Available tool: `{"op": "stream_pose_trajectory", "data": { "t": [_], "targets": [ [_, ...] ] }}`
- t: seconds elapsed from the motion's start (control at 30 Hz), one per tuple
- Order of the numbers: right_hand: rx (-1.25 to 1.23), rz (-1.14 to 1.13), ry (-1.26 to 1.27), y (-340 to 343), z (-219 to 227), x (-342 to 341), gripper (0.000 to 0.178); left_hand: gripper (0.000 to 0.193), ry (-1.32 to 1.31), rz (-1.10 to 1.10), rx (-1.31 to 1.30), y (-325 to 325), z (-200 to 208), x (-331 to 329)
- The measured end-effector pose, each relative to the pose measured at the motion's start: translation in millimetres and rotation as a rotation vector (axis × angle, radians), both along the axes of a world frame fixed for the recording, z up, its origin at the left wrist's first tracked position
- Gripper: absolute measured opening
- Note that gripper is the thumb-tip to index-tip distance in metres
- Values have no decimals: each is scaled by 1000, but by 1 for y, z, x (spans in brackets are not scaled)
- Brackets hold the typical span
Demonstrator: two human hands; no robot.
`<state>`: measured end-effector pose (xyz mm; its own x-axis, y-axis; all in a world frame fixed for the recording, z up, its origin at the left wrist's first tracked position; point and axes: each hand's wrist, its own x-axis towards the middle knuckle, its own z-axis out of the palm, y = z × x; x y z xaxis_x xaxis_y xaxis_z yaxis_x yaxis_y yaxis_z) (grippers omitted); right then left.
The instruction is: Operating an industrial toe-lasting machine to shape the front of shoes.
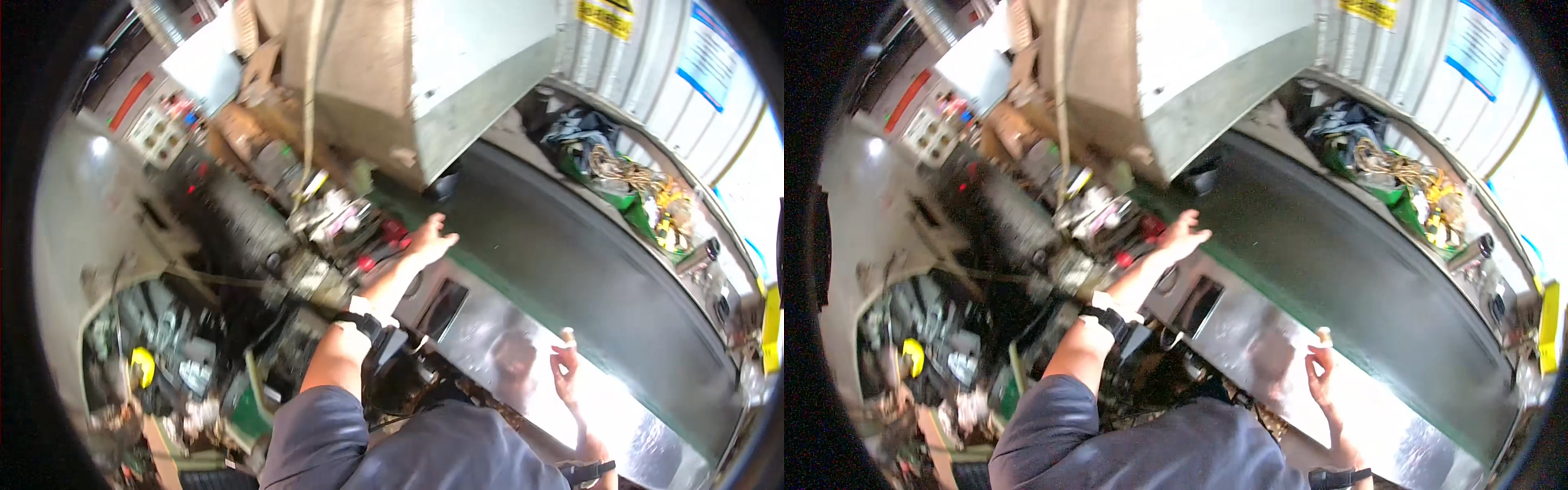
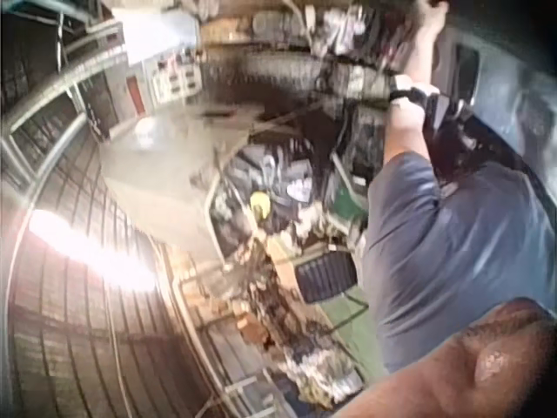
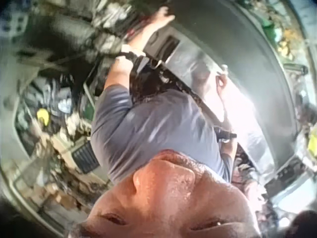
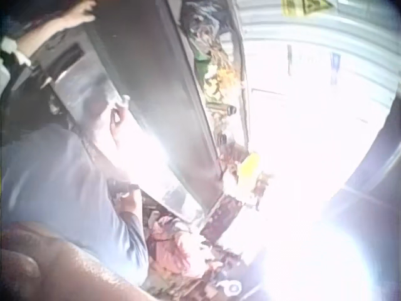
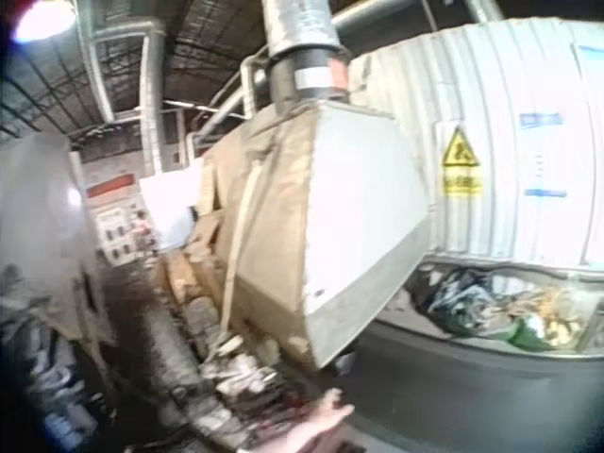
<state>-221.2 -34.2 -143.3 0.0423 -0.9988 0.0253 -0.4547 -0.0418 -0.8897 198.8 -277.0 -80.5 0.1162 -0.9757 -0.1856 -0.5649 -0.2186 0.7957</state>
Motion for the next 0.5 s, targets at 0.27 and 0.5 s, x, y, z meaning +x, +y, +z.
{"op": "stream_pose_trajectory", "data": {
  "t": [0.27, 0.5],
  "targets": [
    [488, -118, -581, -75, 55, 42, 77, 71, -598, -387, -173, -177, -17, 43],
    [708, -510, -1218, -143, 40, 67, 106, 47, -42, -554, -247, -255, -27, 1]
  ]
}}
